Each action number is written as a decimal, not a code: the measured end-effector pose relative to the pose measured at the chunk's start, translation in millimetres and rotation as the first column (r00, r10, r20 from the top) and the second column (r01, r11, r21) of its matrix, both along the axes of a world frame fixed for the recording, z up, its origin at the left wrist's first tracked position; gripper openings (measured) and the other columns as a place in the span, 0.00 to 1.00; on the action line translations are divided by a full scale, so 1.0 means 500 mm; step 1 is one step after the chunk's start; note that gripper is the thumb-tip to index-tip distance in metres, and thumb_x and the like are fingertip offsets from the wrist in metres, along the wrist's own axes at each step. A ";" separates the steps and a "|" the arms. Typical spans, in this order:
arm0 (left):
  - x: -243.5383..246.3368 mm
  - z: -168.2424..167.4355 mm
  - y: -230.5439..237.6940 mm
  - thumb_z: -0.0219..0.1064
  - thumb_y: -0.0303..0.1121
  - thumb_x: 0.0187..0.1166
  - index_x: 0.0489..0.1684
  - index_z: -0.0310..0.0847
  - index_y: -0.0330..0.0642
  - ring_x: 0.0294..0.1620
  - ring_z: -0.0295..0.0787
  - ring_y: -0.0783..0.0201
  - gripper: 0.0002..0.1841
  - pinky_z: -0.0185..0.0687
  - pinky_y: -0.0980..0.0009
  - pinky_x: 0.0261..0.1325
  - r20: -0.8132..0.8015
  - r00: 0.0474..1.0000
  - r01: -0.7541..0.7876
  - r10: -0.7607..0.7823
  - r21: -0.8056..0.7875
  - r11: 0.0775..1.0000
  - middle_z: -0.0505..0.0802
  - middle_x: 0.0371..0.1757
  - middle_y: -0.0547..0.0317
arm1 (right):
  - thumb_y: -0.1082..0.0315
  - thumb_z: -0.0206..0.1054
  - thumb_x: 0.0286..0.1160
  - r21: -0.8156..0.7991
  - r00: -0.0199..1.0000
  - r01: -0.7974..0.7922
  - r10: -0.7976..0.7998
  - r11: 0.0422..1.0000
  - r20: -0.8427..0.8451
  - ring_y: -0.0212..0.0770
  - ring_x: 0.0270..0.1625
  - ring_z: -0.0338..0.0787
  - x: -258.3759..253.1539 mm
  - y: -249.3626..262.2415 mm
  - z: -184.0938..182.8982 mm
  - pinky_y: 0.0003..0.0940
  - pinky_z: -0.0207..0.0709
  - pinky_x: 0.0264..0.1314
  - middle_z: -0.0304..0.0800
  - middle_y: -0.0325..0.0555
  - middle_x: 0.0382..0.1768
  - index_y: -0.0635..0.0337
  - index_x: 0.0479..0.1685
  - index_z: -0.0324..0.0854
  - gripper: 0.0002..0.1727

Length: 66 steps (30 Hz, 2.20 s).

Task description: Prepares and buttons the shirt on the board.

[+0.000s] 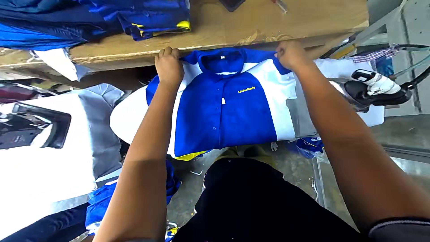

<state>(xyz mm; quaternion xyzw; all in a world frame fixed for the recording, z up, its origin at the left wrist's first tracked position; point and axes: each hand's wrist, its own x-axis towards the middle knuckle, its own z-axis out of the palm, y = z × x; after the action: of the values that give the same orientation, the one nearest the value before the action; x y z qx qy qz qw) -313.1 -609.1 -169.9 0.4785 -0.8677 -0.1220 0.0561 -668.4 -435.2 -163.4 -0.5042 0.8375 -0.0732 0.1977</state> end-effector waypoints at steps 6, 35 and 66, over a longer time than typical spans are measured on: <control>-0.017 -0.058 0.118 0.58 0.27 0.85 0.66 0.82 0.27 0.74 0.77 0.26 0.17 0.68 0.30 0.75 -0.202 0.971 0.151 -0.126 0.113 0.982 0.84 0.68 0.25 | 0.65 0.59 0.87 -0.076 0.998 -0.057 0.059 0.995 0.030 0.73 0.75 0.79 0.150 0.026 -0.028 0.73 0.68 0.75 0.81 0.74 0.69 0.71 0.69 0.81 0.21; -0.101 -0.132 0.171 0.60 0.27 0.86 0.60 0.84 0.27 0.72 0.83 0.36 0.14 0.73 0.40 0.77 -0.117 0.984 -0.043 0.136 0.584 0.811 0.88 0.65 0.31 | 0.71 0.63 0.83 -0.010 0.764 0.253 -0.194 0.967 0.615 0.53 0.53 0.89 0.332 -0.001 -0.130 0.52 0.80 0.59 0.89 0.62 0.52 0.71 0.60 0.81 0.15; -0.095 -0.159 0.232 0.62 0.24 0.84 0.64 0.82 0.29 0.55 0.90 0.53 0.14 0.81 0.55 0.66 -0.355 0.873 -0.010 0.334 0.672 0.741 0.92 0.54 0.40 | 0.68 0.63 0.86 0.060 0.789 0.167 -0.171 0.984 0.590 0.58 0.59 0.89 0.366 0.028 -0.156 0.57 0.79 0.63 0.89 0.64 0.55 0.69 0.65 0.79 0.16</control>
<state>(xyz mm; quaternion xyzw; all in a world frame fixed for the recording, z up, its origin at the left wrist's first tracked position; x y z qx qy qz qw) -360.7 -493.1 -249.2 0.5059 -0.6828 -0.5178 0.0986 -485.3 -421.0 -241.2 -0.3787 0.7757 -0.2420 0.4429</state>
